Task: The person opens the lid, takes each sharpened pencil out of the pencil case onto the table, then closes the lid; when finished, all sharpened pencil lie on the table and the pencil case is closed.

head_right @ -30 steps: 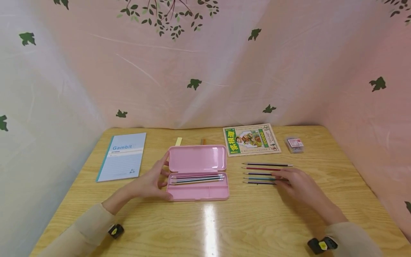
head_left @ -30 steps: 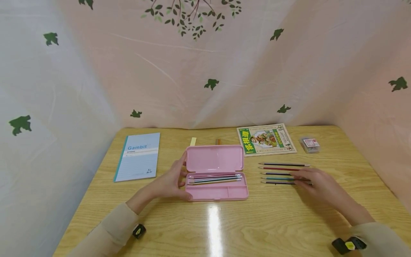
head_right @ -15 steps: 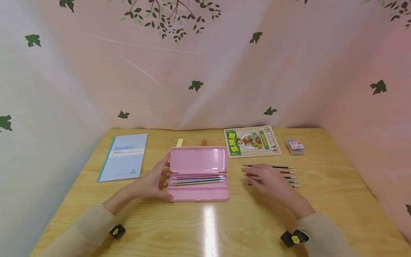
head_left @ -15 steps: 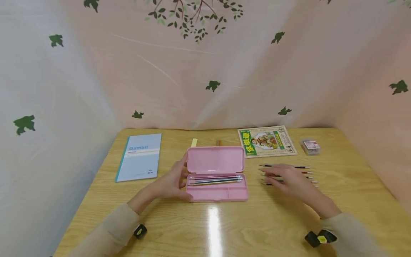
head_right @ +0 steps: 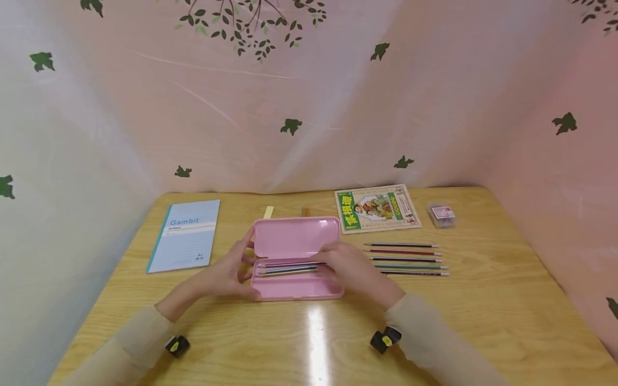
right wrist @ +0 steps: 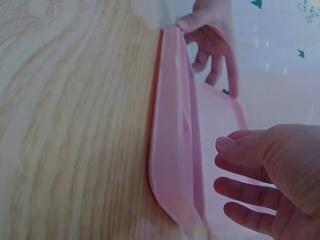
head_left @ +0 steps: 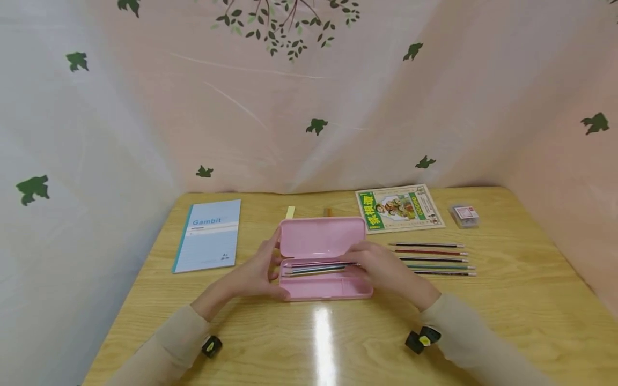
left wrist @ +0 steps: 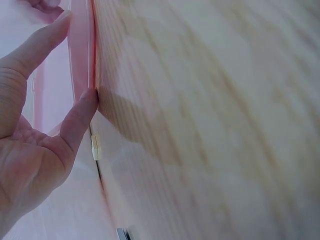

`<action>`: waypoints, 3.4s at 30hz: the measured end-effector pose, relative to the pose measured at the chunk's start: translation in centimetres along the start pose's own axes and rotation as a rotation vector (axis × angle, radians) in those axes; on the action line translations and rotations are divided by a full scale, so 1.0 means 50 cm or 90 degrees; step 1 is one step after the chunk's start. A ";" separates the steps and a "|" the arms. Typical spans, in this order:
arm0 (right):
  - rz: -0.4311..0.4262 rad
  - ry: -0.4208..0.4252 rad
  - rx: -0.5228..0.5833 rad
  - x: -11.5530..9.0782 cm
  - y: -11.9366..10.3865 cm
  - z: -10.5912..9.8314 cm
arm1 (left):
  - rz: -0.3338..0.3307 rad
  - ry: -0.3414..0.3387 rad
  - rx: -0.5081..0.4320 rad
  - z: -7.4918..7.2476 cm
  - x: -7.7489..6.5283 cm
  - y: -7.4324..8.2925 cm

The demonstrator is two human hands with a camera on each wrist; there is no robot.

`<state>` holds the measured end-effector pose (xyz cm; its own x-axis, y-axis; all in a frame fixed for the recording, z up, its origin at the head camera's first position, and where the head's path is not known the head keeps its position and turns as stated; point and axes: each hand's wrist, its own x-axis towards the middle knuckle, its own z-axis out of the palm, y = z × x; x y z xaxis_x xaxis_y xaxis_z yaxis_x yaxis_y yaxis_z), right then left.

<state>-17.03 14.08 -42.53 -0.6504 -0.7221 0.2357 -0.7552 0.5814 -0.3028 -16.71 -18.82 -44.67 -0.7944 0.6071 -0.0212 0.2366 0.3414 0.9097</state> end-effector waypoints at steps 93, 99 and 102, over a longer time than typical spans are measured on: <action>-0.013 -0.024 -0.040 0.043 -0.011 0.059 | 0.004 0.005 0.027 0.005 -0.002 -0.003; -0.006 -0.020 -0.051 0.039 -0.011 0.060 | 0.001 0.009 0.034 0.006 -0.003 -0.001; 0.001 -0.017 -0.048 0.037 -0.013 0.059 | -0.002 0.009 0.025 0.007 -0.003 0.002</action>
<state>-17.53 11.27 -44.62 -0.6500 -0.7305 0.2095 -0.7588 0.6085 -0.2323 -16.37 -18.61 -44.75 -0.8032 0.5955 -0.0179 0.2556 0.3715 0.8926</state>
